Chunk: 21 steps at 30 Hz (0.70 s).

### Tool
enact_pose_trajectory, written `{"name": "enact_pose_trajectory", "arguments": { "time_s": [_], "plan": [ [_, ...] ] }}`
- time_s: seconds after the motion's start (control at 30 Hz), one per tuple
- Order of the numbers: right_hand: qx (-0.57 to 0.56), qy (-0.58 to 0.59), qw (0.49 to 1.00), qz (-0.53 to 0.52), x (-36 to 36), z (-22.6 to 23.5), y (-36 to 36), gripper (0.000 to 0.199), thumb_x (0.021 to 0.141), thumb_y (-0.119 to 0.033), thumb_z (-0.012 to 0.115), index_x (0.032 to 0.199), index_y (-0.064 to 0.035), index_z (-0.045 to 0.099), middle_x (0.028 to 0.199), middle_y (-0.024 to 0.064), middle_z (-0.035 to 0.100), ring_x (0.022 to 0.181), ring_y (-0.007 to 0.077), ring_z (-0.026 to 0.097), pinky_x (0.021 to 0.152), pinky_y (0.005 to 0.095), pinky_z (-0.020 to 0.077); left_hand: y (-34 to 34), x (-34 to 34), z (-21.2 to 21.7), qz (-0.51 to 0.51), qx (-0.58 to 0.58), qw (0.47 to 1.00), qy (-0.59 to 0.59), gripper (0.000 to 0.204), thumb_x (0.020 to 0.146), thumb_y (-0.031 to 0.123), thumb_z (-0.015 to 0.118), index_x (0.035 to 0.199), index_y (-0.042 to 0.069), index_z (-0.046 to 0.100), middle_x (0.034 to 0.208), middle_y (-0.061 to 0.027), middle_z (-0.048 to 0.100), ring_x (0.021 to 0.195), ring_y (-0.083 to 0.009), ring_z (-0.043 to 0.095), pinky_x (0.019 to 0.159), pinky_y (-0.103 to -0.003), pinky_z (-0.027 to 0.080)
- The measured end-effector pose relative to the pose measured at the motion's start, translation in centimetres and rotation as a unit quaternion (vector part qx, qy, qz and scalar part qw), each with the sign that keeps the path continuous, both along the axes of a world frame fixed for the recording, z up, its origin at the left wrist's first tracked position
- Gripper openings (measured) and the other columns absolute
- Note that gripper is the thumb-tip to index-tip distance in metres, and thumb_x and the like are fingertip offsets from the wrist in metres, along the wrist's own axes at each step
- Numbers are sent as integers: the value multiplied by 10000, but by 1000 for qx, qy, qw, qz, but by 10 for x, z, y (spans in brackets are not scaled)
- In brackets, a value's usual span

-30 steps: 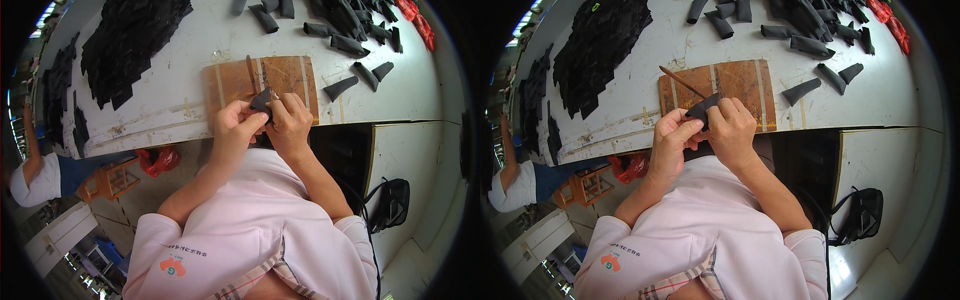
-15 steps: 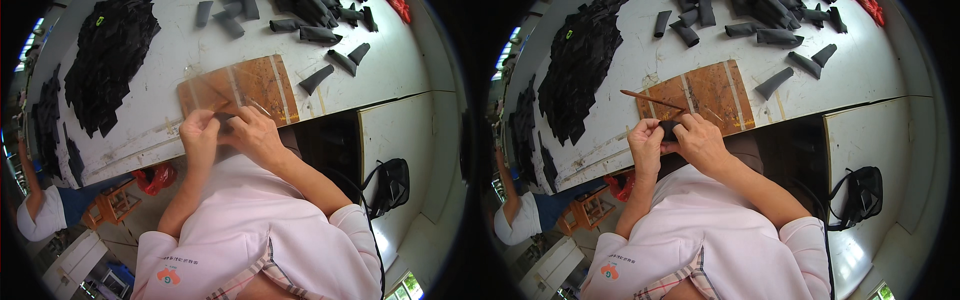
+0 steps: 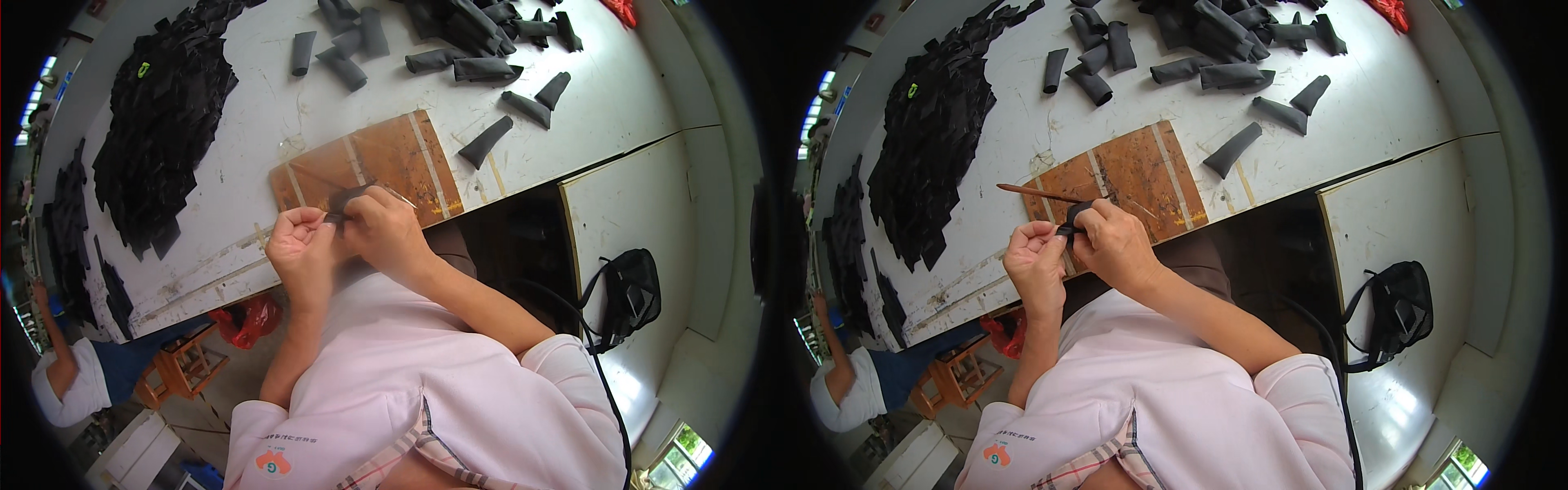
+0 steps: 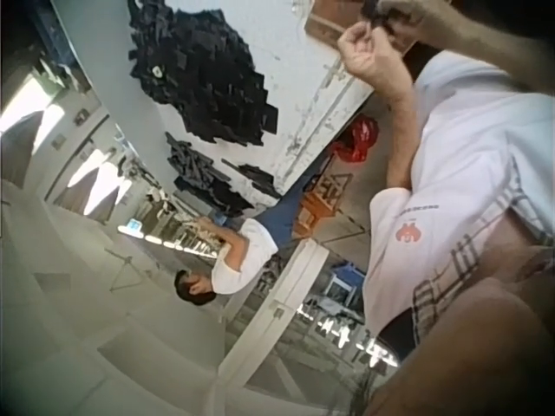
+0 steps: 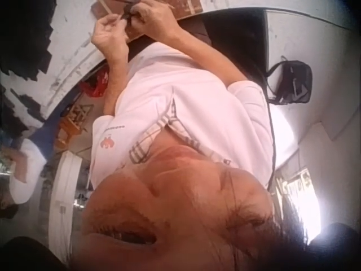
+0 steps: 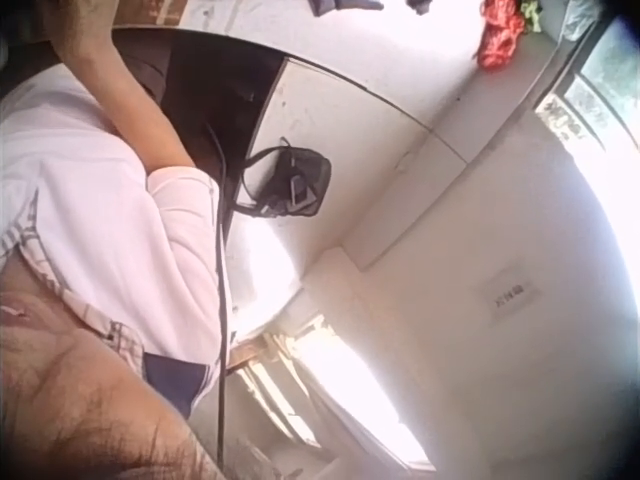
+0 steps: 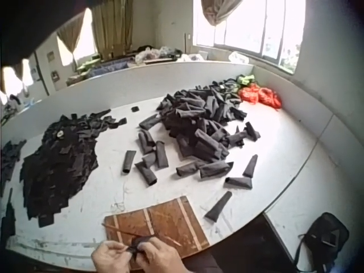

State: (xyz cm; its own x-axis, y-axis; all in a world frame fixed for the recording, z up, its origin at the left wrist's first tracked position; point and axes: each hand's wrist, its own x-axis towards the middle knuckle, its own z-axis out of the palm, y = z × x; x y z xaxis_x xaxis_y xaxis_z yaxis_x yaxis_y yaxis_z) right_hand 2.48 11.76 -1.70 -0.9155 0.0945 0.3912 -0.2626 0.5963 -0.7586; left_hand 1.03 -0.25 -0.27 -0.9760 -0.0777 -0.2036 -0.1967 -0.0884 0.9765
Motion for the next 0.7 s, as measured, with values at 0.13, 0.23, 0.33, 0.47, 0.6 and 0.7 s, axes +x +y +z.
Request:
{"name": "enact_pose_trajectory", "arguments": {
  "time_s": [0.13,0.23,0.33,0.47,0.6,0.7],
  "plan": [
    [-118,-52,991,43,-3,5,2,139,621,-2,597,749,-30,553,684,88,481,622,260,541,525,342,463,-8,-3,7,-9,101,994,-39,239,728,-123,537,935,-11,494,789,-67,575,537,-43,502,409,-126,370],
    [-89,-34,995,40,-2,6,-1,145,620,5,596,755,-29,556,703,87,485,623,262,540,530,342,465,-3,12,6,-5,-46,997,66,252,727,-128,542,947,-14,493,797,-75,583,572,-69,534,504,-138,422],
    [-23,10,999,20,-4,6,-2,155,626,13,593,771,-28,560,729,85,491,623,266,539,535,343,468,-4,10,9,-13,-121,985,124,297,718,-126,553,986,-20,480,801,-89,590,528,-58,511,477,-137,412],
    [-96,-31,994,48,-9,16,1,140,636,17,599,771,-16,579,736,84,500,606,228,540,526,309,464,-21,-4,12,-56,239,965,-93,350,706,-69,559,1039,-1,474,826,-48,574,729,-77,539,640,-179,443],
    [-454,-280,838,118,-5,12,7,51,710,15,595,760,6,597,701,36,526,582,131,524,510,260,448,-21,-5,15,-141,333,919,-154,315,684,-73,529,987,-3,473,816,-63,531,390,-11,310,332,-139,242],
    [-585,-379,711,94,-5,8,7,22,749,-4,589,763,-21,590,662,1,536,556,65,476,471,201,387,-13,-5,12,-81,139,975,-154,223,676,-90,501,876,8,506,764,-30,522,393,-7,323,314,-157,223]
  ]
}}
